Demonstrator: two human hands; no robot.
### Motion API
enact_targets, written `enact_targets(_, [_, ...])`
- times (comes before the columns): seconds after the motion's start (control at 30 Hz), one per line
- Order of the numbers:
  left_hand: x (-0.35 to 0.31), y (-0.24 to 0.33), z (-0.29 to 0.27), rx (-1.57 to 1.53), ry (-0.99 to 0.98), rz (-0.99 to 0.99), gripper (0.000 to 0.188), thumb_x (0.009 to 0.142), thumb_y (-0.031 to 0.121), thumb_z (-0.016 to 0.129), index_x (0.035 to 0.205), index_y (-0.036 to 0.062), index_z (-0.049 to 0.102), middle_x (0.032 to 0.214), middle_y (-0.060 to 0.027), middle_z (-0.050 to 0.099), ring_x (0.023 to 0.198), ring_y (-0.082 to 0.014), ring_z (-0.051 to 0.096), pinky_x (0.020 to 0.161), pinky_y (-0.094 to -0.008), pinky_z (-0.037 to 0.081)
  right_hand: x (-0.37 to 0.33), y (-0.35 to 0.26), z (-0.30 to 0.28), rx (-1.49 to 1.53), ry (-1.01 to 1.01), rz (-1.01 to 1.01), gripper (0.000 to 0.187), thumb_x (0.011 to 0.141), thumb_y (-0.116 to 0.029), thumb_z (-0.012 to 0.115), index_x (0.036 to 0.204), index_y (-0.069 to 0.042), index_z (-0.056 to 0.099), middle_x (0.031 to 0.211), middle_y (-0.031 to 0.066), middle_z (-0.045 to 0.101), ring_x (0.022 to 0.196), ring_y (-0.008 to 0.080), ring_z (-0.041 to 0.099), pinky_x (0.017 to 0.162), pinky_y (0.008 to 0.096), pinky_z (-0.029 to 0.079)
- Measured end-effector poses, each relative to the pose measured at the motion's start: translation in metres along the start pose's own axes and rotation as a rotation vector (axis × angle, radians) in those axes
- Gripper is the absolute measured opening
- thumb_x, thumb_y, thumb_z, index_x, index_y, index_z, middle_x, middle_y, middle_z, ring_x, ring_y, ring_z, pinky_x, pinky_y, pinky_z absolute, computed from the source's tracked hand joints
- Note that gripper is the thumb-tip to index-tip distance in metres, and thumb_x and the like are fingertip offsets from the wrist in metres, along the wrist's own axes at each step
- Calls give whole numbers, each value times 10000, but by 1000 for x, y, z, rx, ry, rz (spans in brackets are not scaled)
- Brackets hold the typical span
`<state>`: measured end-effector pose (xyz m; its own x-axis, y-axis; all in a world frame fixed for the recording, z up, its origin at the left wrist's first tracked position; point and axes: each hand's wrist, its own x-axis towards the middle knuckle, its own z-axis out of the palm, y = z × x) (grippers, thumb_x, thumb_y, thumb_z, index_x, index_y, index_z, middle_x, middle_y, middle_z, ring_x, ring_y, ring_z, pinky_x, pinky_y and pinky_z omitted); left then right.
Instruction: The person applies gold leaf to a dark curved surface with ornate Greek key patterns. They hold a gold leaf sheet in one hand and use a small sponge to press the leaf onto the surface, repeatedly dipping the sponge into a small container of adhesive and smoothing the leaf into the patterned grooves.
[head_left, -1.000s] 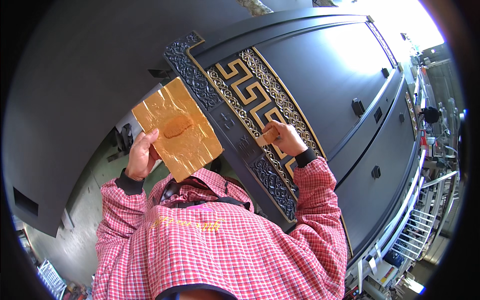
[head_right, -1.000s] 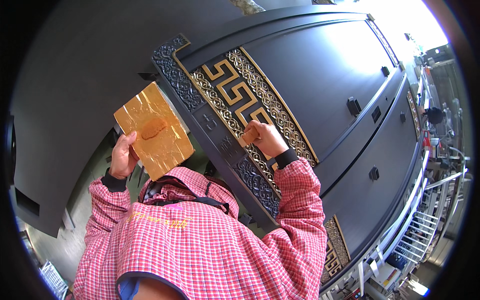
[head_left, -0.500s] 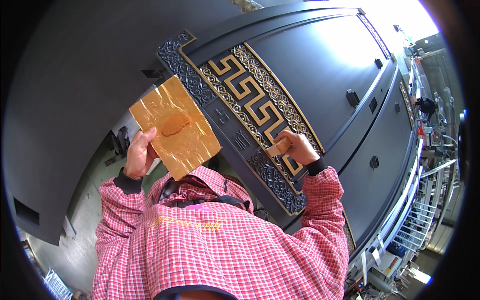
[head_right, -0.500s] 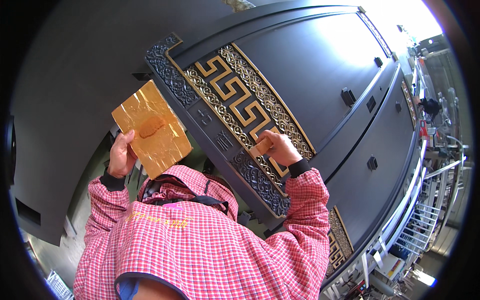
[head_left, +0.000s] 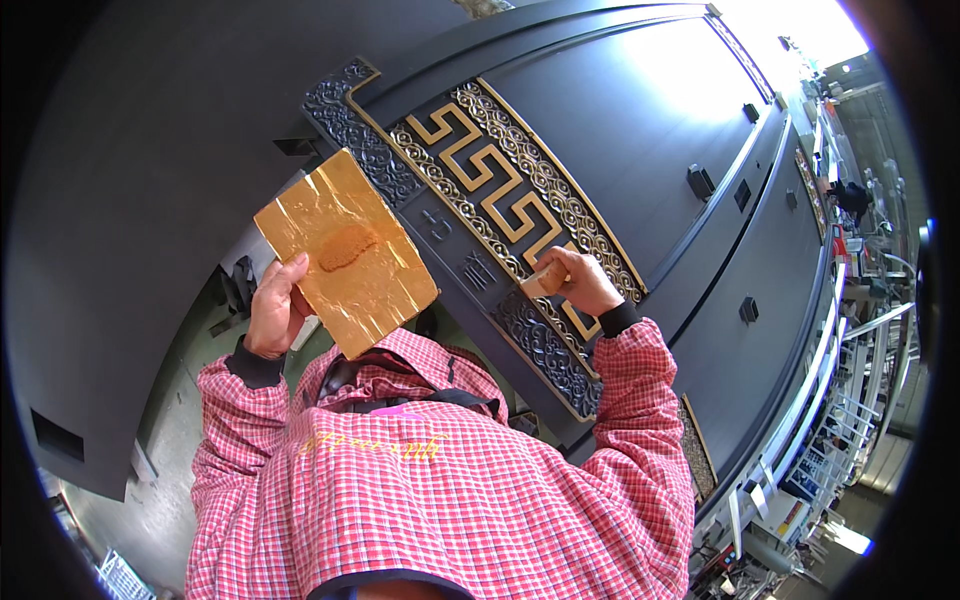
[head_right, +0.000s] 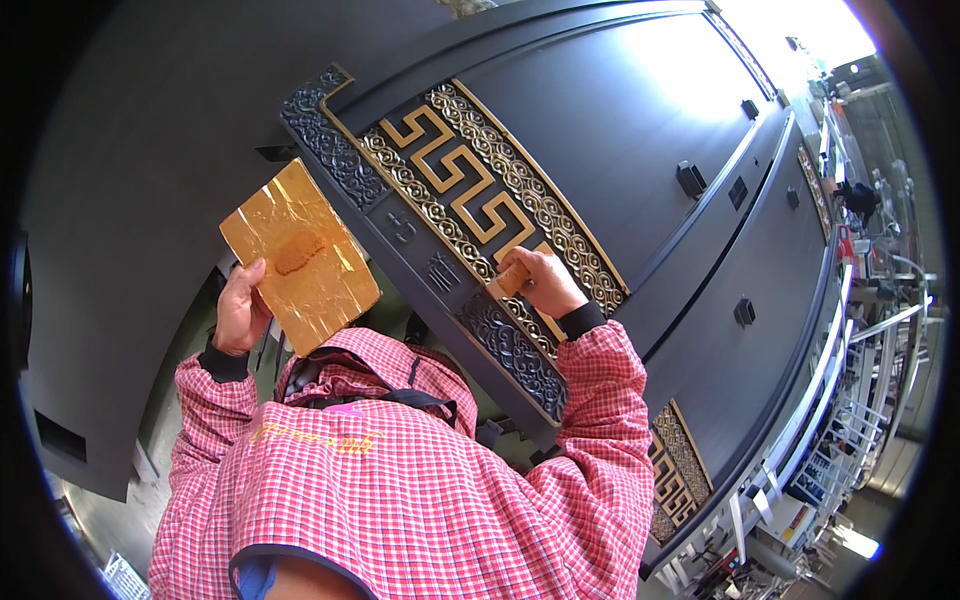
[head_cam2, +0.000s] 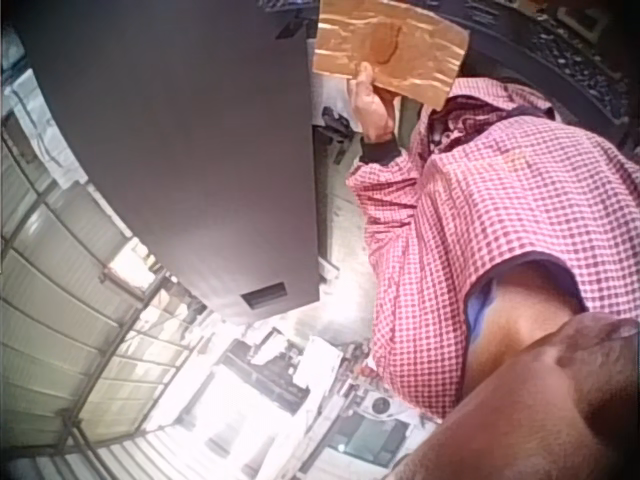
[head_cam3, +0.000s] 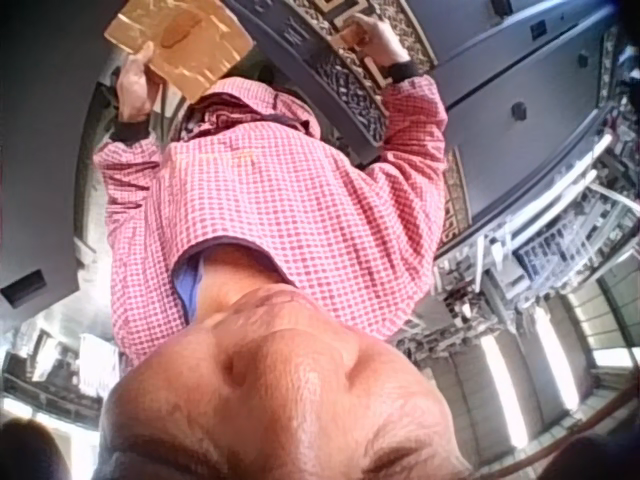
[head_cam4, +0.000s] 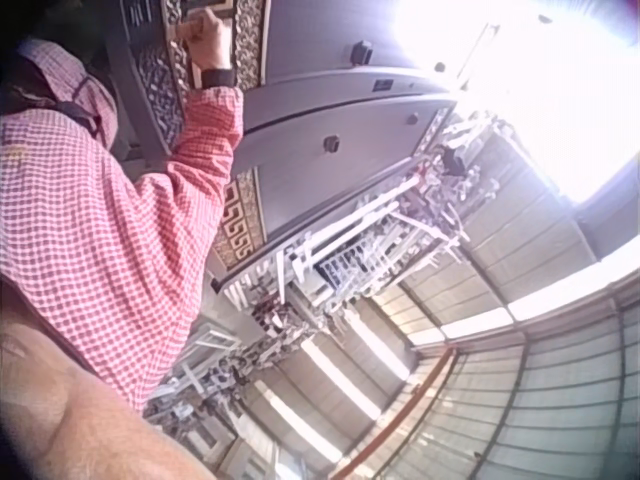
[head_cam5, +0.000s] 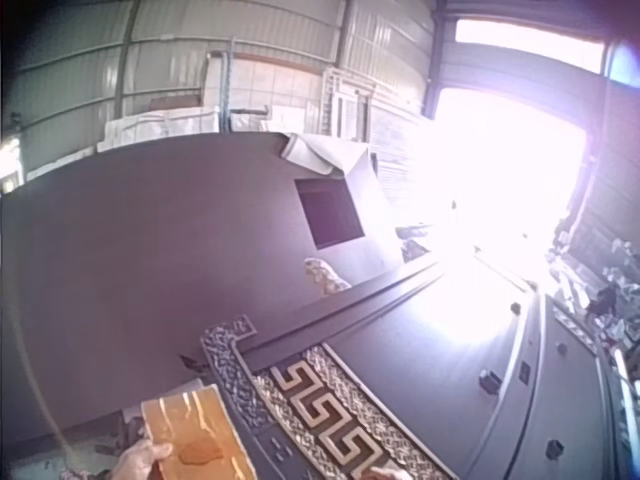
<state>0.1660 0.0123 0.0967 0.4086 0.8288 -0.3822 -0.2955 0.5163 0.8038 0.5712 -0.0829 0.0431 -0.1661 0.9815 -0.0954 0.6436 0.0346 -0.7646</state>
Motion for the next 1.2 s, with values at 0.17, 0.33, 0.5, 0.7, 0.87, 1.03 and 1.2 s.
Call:
enact_targets(0.17, [2,-4,0,16,8,-7,348,959,207,431,1231,-9,443,1212,-121,548,1105,-228,562,946,-385,458,-15,5,-2,-36,-8,30,292,672,26,710,920,-74,593,850,85,657,811,276,644,727,344,512])
enact_targets(0.33, [4,-6,7,0,8,-12,368,955,202,434,1249,-18,418,1192,-137,552,1058,-233,591,870,-370,507,-31,16,-3,-47,-87,120,350,672,-14,764,970,-113,609,957,56,671,905,250,645,817,350,520])
enact_targets(0.5, [7,-6,11,32,-54,-26,366,962,213,420,1247,-17,421,1227,-135,536,1112,-240,558,947,-389,460,-49,17,-6,-14,-90,145,335,678,22,738,963,-106,615,947,62,666,893,253,644,809,336,519])
enact_targets(0.7, [8,-5,19,40,-102,-45,360,964,208,418,1243,-20,423,1223,-141,540,1111,-241,560,948,-388,462,-72,30,-8,7,-95,187,339,668,46,721,956,-102,623,956,61,665,900,247,642,810,323,518])
enact_targets(0.87, [9,-8,20,59,-88,-49,350,966,210,411,1231,-18,427,1204,-143,549,1093,-243,573,923,-388,480,-91,23,-21,-17,-111,236,336,667,33,729,950,-110,616,937,50,658,895,233,638,815,318,509])
enact_targets(1.03, [13,-6,20,67,-120,-77,349,970,214,415,1234,-14,426,1212,-137,548,1096,-242,572,920,-382,486,-97,1,-37,59,92,241,339,706,14,702,1005,-74,568,911,69,634,880,183,618,790,314,495])
enact_targets(1.2, [21,-2,22,43,-177,-92,373,967,211,417,1260,-21,412,1201,-141,550,1075,-246,581,906,-385,491,-76,-50,-40,201,331,225,363,738,0,695,1065,-38,540,950,63,627,884,144,600,811,283,494])
